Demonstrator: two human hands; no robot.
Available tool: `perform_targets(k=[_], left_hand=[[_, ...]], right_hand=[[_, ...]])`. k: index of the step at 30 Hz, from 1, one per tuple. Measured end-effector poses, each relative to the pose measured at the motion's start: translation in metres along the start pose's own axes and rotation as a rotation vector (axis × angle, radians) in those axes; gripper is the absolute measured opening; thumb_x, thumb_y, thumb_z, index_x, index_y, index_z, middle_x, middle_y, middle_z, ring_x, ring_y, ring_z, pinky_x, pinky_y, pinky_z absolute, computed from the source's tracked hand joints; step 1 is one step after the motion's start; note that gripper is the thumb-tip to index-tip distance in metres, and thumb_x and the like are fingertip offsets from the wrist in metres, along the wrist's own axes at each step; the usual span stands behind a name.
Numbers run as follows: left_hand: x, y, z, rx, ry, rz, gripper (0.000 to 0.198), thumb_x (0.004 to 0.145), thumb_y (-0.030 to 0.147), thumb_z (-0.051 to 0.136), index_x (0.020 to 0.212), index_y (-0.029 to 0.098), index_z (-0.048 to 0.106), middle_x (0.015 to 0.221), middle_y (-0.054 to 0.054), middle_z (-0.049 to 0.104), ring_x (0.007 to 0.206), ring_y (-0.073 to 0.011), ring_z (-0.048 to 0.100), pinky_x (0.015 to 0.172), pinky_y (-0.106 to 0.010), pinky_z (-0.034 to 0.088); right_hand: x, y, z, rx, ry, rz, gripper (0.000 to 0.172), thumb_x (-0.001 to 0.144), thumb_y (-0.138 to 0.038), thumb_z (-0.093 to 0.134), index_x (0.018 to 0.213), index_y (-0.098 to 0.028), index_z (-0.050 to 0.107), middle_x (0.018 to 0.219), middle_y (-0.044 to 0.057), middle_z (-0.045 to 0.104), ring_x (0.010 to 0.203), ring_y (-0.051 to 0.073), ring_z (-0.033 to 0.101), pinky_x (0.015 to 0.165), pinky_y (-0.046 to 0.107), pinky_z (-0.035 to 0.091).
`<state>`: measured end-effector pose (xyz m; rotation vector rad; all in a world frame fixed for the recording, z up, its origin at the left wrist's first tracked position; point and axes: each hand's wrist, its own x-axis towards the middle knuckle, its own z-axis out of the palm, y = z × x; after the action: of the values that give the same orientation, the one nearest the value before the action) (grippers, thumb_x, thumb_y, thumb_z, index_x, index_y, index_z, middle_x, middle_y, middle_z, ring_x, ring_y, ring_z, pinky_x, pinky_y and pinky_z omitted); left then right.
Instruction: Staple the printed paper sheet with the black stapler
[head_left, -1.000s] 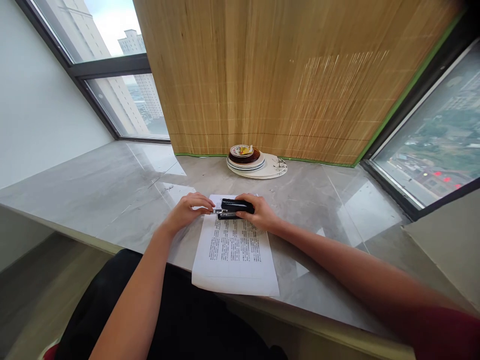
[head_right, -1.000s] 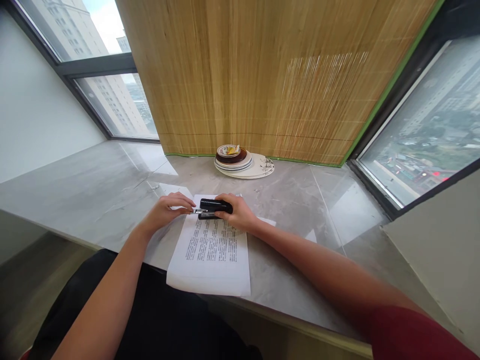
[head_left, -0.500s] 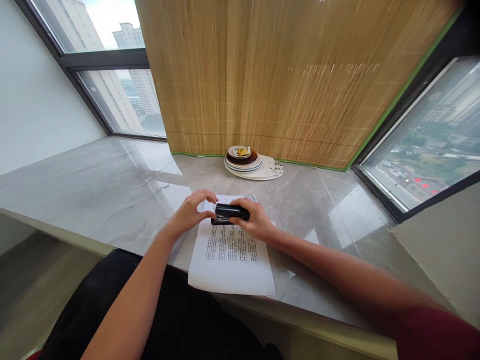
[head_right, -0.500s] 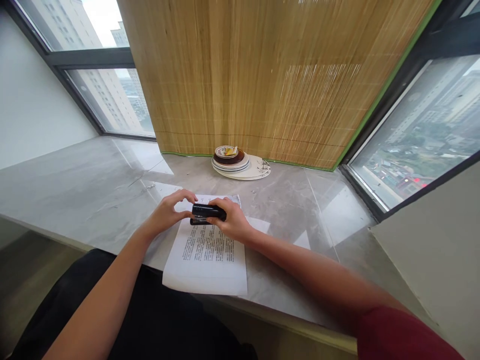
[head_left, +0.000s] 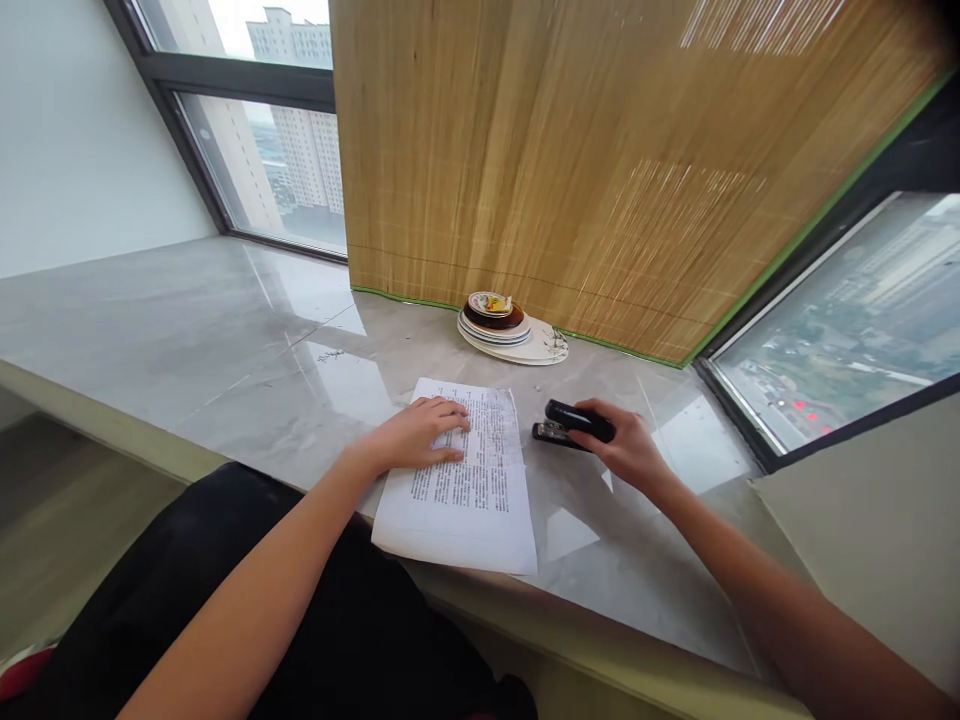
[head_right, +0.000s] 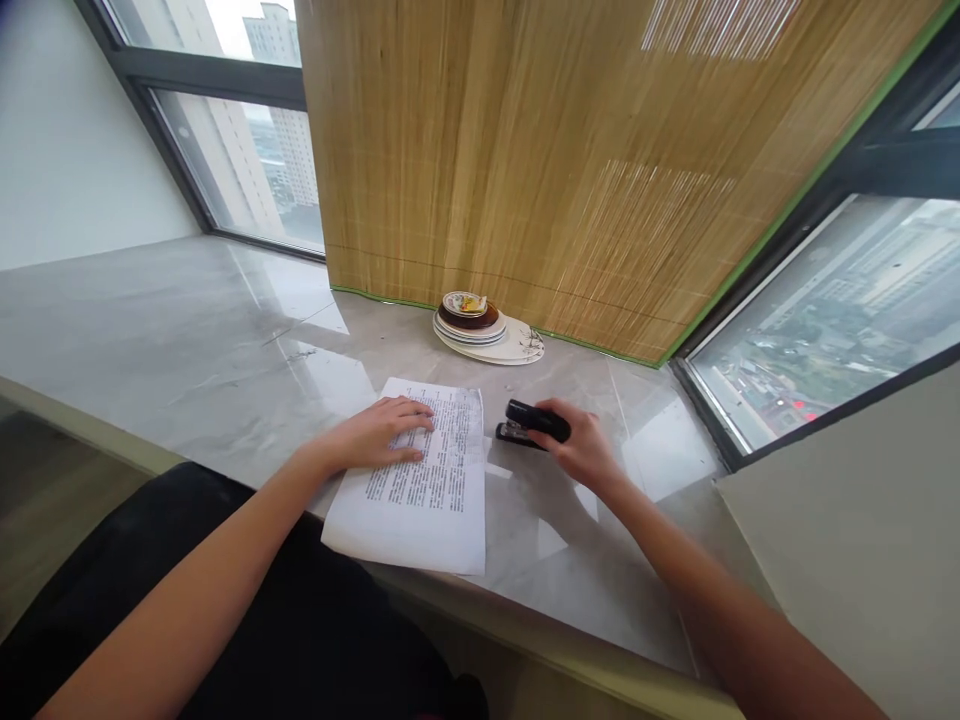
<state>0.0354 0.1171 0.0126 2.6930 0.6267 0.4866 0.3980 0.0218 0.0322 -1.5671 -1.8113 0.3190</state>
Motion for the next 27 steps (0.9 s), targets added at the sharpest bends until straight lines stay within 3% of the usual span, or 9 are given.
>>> perform_targets(k=[5,12,19,24,27], left_hand=[[-0.001,0.003,-0.002,0.042,-0.037,-0.014,0.042,0.095,0.044,0.066,0.133,0.026,0.065,0.146,-0.01,0.059,0.137,-0.0301,0.052,0.117,-0.048,0.034],[0.005,0.019,0.01,0.084,-0.11,-0.046,0.076,0.087,0.069,0.066,0.153,0.037,0.048,0.162,-0.007,0.043,0.148,-0.0379,0.038,0.123,-0.055,0.022],[0.009,0.029,0.02,0.073,-0.157,-0.019,0.076,0.092,0.066,0.062,0.159,0.037,0.038,0.168,-0.006,0.034,0.156,-0.036,0.025,0.127,-0.057,0.008],[0.013,0.037,0.012,0.023,-0.2,0.053,0.061,0.097,0.055,0.061,0.152,0.031,0.047,0.165,-0.009,0.039,0.155,-0.0337,0.03,0.127,-0.058,0.016],[0.011,0.039,0.006,0.006,-0.316,0.139,0.052,0.1,0.053,0.057,0.15,0.038,0.051,0.17,-0.006,0.029,0.158,-0.0358,0.021,0.126,-0.062,0.015]], right_hand=[[-0.02,0.024,-0.002,0.053,-0.086,0.016,0.036,0.081,-0.044,0.078,0.112,-0.025,0.074,0.104,0.007,0.078,0.092,0.03,0.073,0.085,0.045,0.058],[-0.022,-0.004,0.014,0.123,-0.216,-0.125,0.031,0.088,-0.035,0.073,0.118,-0.025,0.074,0.104,0.007,0.076,0.093,0.026,0.071,0.087,0.042,0.056],[-0.033,-0.017,0.025,0.123,-0.212,-0.22,0.051,0.094,-0.031,0.07,0.144,-0.031,0.06,0.119,0.008,0.074,0.101,0.027,0.069,0.093,0.045,0.055],[-0.037,-0.022,0.033,0.122,-0.237,-0.358,0.053,0.1,-0.027,0.062,0.152,-0.035,0.052,0.121,0.008,0.073,0.104,0.026,0.067,0.094,0.046,0.056],[-0.038,-0.024,0.036,0.118,-0.15,-0.38,0.047,0.101,-0.025,0.062,0.146,-0.036,0.059,0.121,0.008,0.07,0.107,0.024,0.067,0.092,0.042,0.057]])
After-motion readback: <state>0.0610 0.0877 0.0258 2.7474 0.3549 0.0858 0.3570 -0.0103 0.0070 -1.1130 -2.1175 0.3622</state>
